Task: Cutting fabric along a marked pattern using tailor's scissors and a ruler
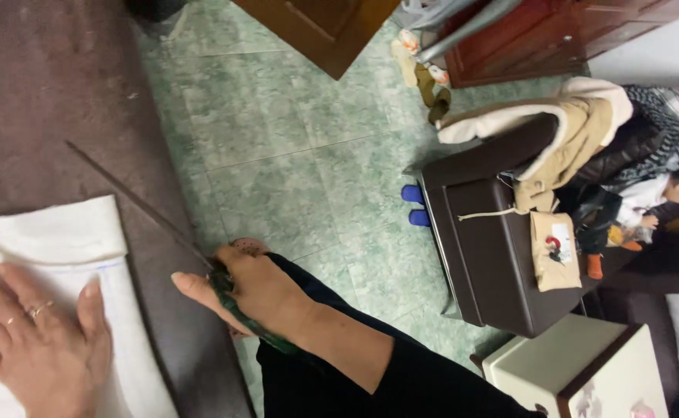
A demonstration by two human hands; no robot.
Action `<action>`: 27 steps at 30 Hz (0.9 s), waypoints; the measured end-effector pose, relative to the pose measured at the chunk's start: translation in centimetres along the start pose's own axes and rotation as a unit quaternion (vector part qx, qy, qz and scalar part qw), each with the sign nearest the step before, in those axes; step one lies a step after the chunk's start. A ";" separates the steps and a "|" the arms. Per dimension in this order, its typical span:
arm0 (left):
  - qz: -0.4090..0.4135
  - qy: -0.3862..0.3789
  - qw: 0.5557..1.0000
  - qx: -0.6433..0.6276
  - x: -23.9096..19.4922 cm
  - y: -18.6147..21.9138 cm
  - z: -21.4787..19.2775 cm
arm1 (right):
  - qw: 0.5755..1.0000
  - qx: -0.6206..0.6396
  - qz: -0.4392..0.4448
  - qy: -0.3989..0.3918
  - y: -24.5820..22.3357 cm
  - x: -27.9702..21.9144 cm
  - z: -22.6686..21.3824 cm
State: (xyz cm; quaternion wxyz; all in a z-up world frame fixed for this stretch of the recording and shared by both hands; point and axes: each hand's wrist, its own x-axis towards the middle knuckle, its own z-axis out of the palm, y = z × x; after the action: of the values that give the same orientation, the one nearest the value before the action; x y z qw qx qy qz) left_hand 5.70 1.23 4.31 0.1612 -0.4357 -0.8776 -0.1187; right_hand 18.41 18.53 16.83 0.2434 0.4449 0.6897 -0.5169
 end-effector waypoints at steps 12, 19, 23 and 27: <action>0.007 0.003 0.999 0.040 -1.3 1.9 1.8 | 0.990 0.020 -0.077 0.113 3.8 0.0 0.0; 0.015 0.010 1.000 0.021 -0.8 2.0 2.1 | 0.994 0.058 -0.058 0.068 4.0 -0.5 -0.2; 0.042 -0.039 0.988 -0.145 0.0 2.8 1.6 | 0.989 0.035 -0.079 0.116 4.0 -0.6 0.1; 0.000 -0.061 0.988 -0.142 0.3 2.7 1.5 | 0.993 0.045 -0.065 0.090 3.4 -0.9 -0.5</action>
State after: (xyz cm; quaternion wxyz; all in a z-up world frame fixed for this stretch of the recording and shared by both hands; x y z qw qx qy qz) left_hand 7.44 3.61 3.28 0.0432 -0.4605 -0.8600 -0.2155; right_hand 21.88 18.88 16.03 0.1266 0.4543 0.7122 -0.5199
